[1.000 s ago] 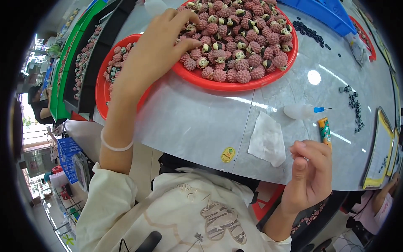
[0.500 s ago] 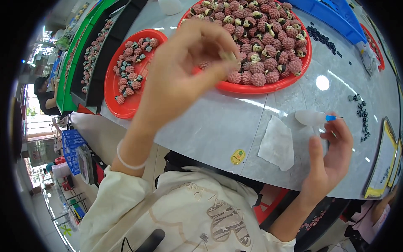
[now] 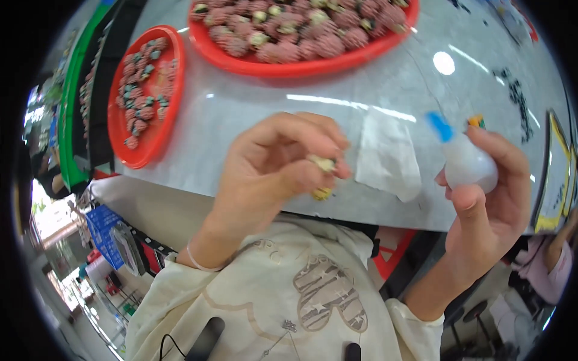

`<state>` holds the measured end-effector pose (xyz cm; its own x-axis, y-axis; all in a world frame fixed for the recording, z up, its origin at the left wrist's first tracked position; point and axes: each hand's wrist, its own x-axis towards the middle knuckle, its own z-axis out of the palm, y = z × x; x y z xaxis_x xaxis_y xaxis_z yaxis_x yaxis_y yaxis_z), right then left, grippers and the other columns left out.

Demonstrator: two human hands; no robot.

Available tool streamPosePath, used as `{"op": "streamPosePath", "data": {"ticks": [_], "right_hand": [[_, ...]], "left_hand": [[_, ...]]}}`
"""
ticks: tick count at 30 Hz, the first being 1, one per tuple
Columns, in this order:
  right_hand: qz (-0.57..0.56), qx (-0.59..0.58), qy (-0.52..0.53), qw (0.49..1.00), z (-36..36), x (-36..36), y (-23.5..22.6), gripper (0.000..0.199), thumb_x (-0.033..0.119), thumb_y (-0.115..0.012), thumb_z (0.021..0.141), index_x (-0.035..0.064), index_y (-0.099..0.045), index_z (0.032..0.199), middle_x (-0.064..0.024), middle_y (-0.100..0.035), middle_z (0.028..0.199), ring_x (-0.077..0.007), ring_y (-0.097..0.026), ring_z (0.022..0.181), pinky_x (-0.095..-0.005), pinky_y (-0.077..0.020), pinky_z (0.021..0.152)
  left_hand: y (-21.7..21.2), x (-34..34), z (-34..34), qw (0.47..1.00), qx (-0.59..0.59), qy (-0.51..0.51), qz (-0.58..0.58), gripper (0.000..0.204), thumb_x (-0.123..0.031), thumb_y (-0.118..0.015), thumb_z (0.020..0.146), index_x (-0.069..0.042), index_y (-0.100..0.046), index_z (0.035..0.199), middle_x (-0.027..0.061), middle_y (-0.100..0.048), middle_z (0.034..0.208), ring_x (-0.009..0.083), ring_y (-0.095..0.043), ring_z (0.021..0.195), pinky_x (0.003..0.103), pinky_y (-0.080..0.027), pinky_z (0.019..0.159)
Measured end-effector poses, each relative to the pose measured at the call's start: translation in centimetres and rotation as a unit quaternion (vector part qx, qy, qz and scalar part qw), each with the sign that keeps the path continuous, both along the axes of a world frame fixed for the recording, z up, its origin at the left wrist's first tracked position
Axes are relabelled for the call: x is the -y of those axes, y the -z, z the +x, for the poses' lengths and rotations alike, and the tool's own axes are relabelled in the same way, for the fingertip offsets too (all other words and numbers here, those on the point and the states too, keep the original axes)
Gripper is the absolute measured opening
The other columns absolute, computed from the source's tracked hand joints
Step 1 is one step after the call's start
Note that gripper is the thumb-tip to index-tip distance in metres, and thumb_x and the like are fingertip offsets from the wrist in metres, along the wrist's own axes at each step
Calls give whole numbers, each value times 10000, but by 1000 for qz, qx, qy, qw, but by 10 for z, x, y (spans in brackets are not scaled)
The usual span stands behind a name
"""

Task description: The person assembles small figurines by taking figurine heads from a tray, applying adhesive with a squeeze bottle, attaching figurine bodies by hand, and placing the assembled figures into another tray.

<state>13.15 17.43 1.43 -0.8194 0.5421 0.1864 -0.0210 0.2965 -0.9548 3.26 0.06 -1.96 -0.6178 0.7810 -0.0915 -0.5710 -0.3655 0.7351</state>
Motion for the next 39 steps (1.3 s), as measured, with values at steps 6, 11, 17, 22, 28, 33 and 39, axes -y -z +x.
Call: {"op": "streamPosePath", "data": {"ticks": [6, 11, 17, 22, 28, 33, 39], "right_hand": [[-2, -29, -86, 996, 7, -12, 5, 490, 371, -610, 682, 12, -430, 964, -124, -444, 923, -163, -421, 867, -191, -352, 657], [-12, 26, -69, 997, 8, -11, 2, 480, 407, -533, 731, 6, -429, 973, -131, -443, 918, -186, -431, 880, -217, -369, 694], [29, 5, -63, 998, 8, -5, 3, 472, 382, -529, 739, -24, -437, 960, -153, -466, 878, -209, -448, 882, -260, -394, 727], [93, -14, -75, 993, 15, -7, -3, 463, 361, -522, 746, -48, -455, 951, -178, -492, 855, -229, -475, 825, -311, -415, 721], [170, -46, -81, 981, 12, -2, -2, 423, 316, -532, 737, -57, -474, 928, -201, -529, 816, -221, -486, 765, -301, -415, 677], [225, -88, -117, 963, 21, -10, -1, 384, 271, -531, 729, -58, -488, 923, -215, -544, 789, -215, -485, 730, -280, -402, 626], [235, -116, -141, 955, 28, -23, 2, 355, 233, -531, 725, -59, -494, 923, -224, -548, 793, -217, -485, 714, -266, -393, 574]], "left_hand": [[4, -5, -1, 999, -33, -4, -33, 332, -206, -594, 719, 25, -462, 919, 160, -521, 867, 180, -562, 692, 221, -462, 545], [7, -6, 0, 997, -64, 0, -33, 357, -247, -572, 731, 30, -458, 926, 179, -512, 892, 173, -560, 683, 226, -461, 561], [5, -6, 2, 998, -56, 11, -41, 372, -265, -541, 753, 37, -447, 949, 181, -507, 887, 170, -559, 668, 229, -461, 560], [7, -6, 2, 998, -53, 5, -32, 380, -266, -530, 760, 42, -440, 963, 177, -506, 868, 174, -564, 684, 224, -462, 543], [7, -5, 0, 998, -57, 15, -34, 372, -253, -527, 762, 45, -438, 965, 192, -505, 894, 186, -571, 697, 228, -472, 563], [5, -3, 1, 998, -50, 15, -43, 367, -241, -540, 752, 47, -442, 958, 193, -506, 895, 190, -574, 688, 228, -477, 574], [7, -3, -1, 997, -52, 8, -51, 364, -240, -550, 743, 46, -449, 945, 192, -510, 885, 190, -574, 681, 226, -477, 578]]}}
